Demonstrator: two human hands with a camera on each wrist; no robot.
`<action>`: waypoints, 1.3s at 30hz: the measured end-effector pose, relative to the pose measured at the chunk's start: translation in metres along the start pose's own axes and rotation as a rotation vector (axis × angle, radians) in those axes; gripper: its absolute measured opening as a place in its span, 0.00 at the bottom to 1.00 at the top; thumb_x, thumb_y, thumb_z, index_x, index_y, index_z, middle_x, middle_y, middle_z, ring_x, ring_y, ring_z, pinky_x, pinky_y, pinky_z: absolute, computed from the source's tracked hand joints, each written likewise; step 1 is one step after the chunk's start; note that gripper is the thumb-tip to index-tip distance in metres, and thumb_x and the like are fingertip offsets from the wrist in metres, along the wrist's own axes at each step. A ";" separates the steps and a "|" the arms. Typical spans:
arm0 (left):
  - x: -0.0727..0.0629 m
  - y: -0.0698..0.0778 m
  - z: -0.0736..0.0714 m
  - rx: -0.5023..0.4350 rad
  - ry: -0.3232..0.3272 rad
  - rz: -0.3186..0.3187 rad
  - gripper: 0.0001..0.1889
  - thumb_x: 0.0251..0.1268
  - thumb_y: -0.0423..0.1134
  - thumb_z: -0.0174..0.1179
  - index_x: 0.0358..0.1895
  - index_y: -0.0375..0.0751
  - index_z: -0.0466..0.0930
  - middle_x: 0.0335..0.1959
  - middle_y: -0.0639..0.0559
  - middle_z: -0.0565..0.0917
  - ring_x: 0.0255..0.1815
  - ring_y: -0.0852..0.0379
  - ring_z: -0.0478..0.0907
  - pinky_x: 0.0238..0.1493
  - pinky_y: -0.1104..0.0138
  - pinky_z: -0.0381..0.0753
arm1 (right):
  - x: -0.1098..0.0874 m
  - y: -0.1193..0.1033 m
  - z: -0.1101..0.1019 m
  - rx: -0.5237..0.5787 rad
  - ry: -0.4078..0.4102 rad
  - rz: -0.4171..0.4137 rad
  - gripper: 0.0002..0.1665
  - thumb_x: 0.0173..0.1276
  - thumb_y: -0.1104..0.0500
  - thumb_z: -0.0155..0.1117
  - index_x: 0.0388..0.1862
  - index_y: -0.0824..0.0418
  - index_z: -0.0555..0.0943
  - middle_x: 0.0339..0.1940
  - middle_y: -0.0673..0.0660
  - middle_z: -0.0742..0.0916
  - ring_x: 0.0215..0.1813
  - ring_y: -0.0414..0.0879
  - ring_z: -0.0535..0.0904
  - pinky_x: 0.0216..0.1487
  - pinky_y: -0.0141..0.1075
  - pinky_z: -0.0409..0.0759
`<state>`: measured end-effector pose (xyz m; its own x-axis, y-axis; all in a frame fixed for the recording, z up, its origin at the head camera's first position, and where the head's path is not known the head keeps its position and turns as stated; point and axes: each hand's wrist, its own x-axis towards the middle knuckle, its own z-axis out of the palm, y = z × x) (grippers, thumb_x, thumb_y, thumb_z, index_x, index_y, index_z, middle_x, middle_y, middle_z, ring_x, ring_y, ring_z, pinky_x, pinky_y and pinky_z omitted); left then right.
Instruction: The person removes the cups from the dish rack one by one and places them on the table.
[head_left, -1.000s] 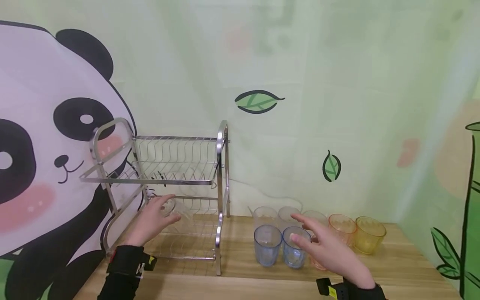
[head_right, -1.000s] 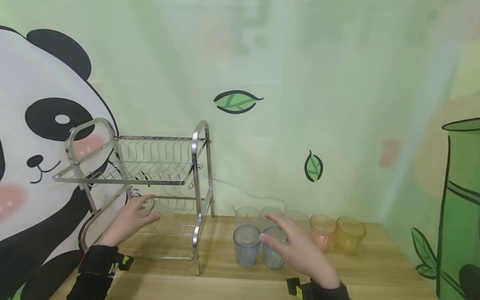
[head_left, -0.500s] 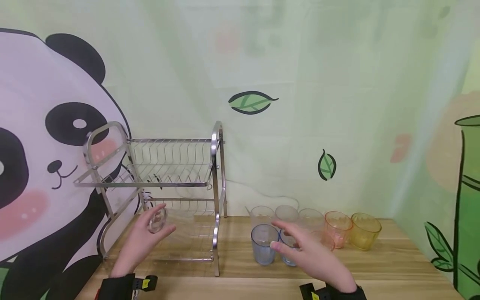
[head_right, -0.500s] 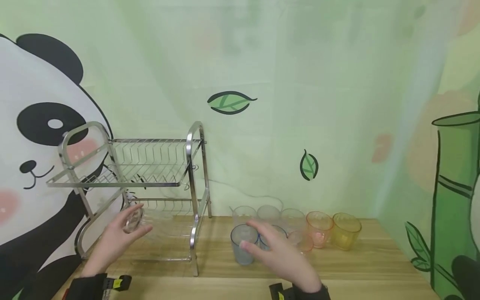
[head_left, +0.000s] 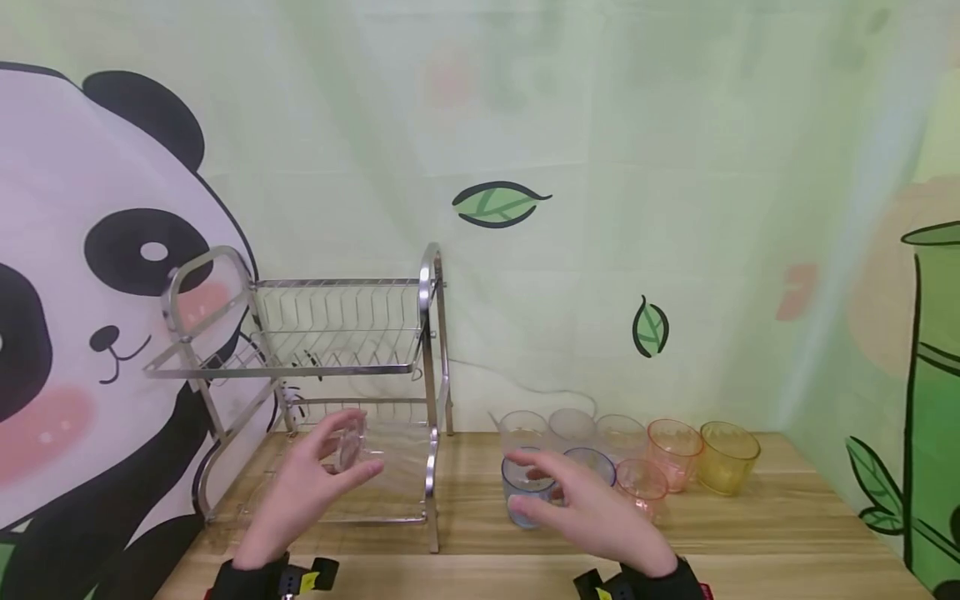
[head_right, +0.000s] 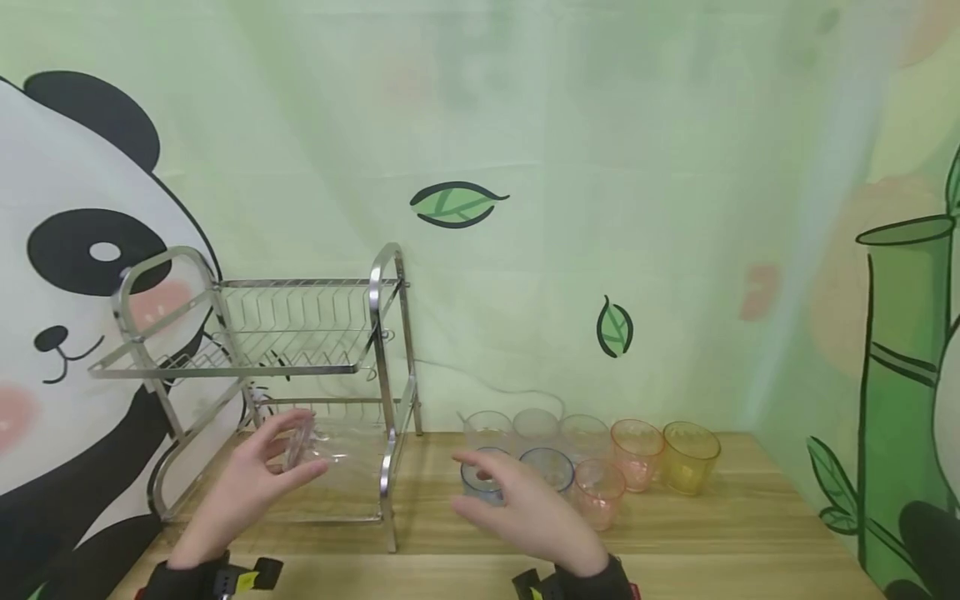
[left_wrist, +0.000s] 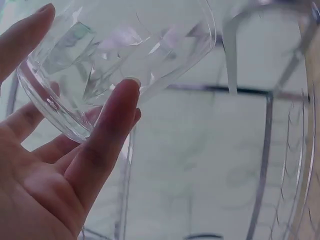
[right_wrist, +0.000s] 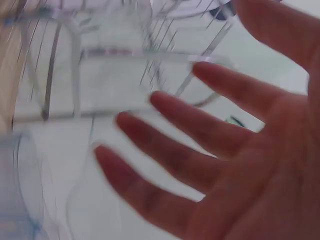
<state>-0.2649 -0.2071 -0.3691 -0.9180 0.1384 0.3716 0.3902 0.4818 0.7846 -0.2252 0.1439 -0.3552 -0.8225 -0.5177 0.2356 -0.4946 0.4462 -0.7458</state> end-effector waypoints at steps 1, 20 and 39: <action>-0.001 0.005 0.004 -0.022 -0.016 0.015 0.38 0.53 0.54 0.72 0.67 0.53 0.68 0.65 0.45 0.73 0.62 0.41 0.72 0.49 0.55 0.82 | 0.001 -0.001 0.001 0.039 0.006 -0.009 0.29 0.72 0.44 0.60 0.70 0.47 0.70 0.68 0.49 0.75 0.64 0.50 0.73 0.57 0.44 0.76; -0.014 0.051 0.078 -0.305 -0.044 0.333 0.33 0.54 0.36 0.74 0.63 0.51 0.68 0.59 0.47 0.78 0.50 0.47 0.81 0.31 0.61 0.85 | 0.025 -0.005 0.046 0.941 -0.018 -0.038 0.34 0.72 0.65 0.59 0.73 0.64 0.58 0.67 0.66 0.67 0.59 0.57 0.77 0.60 0.52 0.74; -0.011 0.044 0.089 -0.305 -0.127 0.173 0.35 0.53 0.41 0.75 0.64 0.56 0.66 0.58 0.44 0.75 0.48 0.48 0.81 0.36 0.62 0.85 | 0.026 -0.006 0.037 0.960 0.127 0.049 0.48 0.64 0.68 0.66 0.76 0.48 0.51 0.70 0.66 0.63 0.62 0.58 0.74 0.55 0.49 0.78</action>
<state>-0.2437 -0.1101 -0.3827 -0.8306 0.3106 0.4622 0.5259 0.1647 0.8344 -0.2334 0.1008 -0.3673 -0.8882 -0.4063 0.2143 -0.0654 -0.3498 -0.9345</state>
